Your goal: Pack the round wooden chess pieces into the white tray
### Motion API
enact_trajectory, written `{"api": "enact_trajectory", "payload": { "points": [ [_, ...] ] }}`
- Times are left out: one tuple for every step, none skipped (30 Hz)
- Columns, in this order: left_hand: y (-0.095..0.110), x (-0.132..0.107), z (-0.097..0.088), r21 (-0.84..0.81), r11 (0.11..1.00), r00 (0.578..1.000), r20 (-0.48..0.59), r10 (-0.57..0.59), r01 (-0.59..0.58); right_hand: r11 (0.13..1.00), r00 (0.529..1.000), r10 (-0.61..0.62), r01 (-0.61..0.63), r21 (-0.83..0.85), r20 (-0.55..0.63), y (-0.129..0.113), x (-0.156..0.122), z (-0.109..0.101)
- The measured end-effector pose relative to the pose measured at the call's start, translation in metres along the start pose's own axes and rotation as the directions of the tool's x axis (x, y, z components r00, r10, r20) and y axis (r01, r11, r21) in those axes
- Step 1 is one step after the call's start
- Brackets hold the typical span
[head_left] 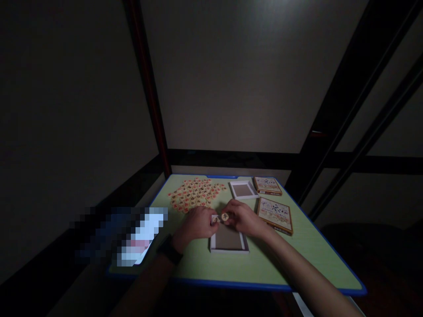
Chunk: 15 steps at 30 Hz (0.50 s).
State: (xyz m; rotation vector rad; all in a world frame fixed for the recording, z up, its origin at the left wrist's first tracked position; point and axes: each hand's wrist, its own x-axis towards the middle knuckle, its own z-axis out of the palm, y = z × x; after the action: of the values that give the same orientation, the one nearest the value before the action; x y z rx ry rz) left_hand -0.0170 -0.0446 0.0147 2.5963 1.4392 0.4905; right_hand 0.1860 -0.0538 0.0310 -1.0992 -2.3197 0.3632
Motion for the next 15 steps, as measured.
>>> {"api": "enact_trajectory", "payload": {
  "points": [
    [0.000, 0.000, -0.002, -0.012, 1.000, 1.000, 0.012, 0.004, -0.004, 1.000, 1.000, 0.006, -0.006, -0.008, 0.006, 0.000, 0.000, 0.002],
    [0.000, 0.000, -0.003, -0.031, 1.000, 1.000, 0.027, 0.004, -0.004, 1.000, 1.000, 0.012, -0.012, -0.015, 0.012, 0.001, 0.000, 0.005],
    [-0.001, 0.001, -0.005, -0.052, 0.999, 0.999, 0.042, 0.000, 0.002, 1.000, 1.000, 0.015, -0.015, -0.021, 0.017, 0.001, 0.001, 0.008],
    [-0.001, 0.001, -0.007, -0.072, 0.997, 0.998, 0.055, -0.010, 0.014, 0.999, 1.000, 0.015, -0.014, -0.029, 0.022, 0.001, 0.001, 0.012],
    [-0.001, 0.002, -0.008, -0.089, 0.996, 0.998, 0.065, -0.024, 0.030, 0.999, 1.000, 0.011, -0.010, -0.039, 0.026, 0.001, 0.003, 0.015],
    [-0.001, 0.002, -0.009, -0.104, 0.993, 0.997, 0.068, -0.040, 0.047, 0.999, 1.000, 0.005, -0.004, -0.050, 0.029, 0.001, 0.004, 0.019],
    [-0.001, 0.003, -0.010, -0.118, 0.991, 0.996, 0.069, -0.055, 0.063, 0.998, 0.999, -0.001, 0.003, -0.063, 0.034, 0.001, 0.005, 0.023],
    [-0.001, 0.004, -0.010, -0.132, 0.988, 0.995, 0.069, -0.066, 0.075, 0.997, 0.999, -0.008, 0.010, -0.075, 0.039, 0.001, 0.006, 0.026],
    [-0.002, 0.004, -0.010, -0.145, 0.986, 0.995, 0.071, -0.072, 0.082, 0.996, 0.999, -0.013, 0.016, -0.085, 0.042, 0.001, 0.007, 0.029],
    [-0.002, 0.005, -0.010, -0.155, 0.984, 0.994, 0.072, -0.076, 0.087, 0.996, 0.999, -0.017, 0.020, -0.092, 0.042, 0.001, 0.008, 0.031],
    [-0.003, 0.006, -0.009, -0.160, 0.983, 0.994, 0.073, -0.079, 0.090, 0.995, 0.999, -0.018, 0.022, -0.097, 0.041, 0.000, 0.009, 0.032],
    [-0.003, 0.006, -0.008, -0.163, 0.982, 0.994, 0.075, -0.084, 0.095, 0.995, 0.999, -0.016, 0.020, -0.099, 0.041, 0.000, 0.009, 0.033],
    [-0.004, 0.007, -0.007, -0.162, 0.982, 0.993, 0.076, -0.090, 0.101, 0.995, 0.999, -0.012, 0.016, -0.100, 0.044, 0.000, 0.009, 0.033],
    [-0.005, 0.007, -0.006, -0.160, 0.981, 0.993, 0.073, -0.096, 0.107, 0.995, 0.999, -0.005, 0.009, -0.101, 0.047, -0.001, 0.009, 0.033],
    [-0.005, 0.008, -0.006, -0.159, 0.981, 0.992, 0.072, -0.100, 0.111, 0.995, 0.999, 0.006, -0.001, -0.102, 0.052, -0.001, 0.009, 0.033]
  ]
}}
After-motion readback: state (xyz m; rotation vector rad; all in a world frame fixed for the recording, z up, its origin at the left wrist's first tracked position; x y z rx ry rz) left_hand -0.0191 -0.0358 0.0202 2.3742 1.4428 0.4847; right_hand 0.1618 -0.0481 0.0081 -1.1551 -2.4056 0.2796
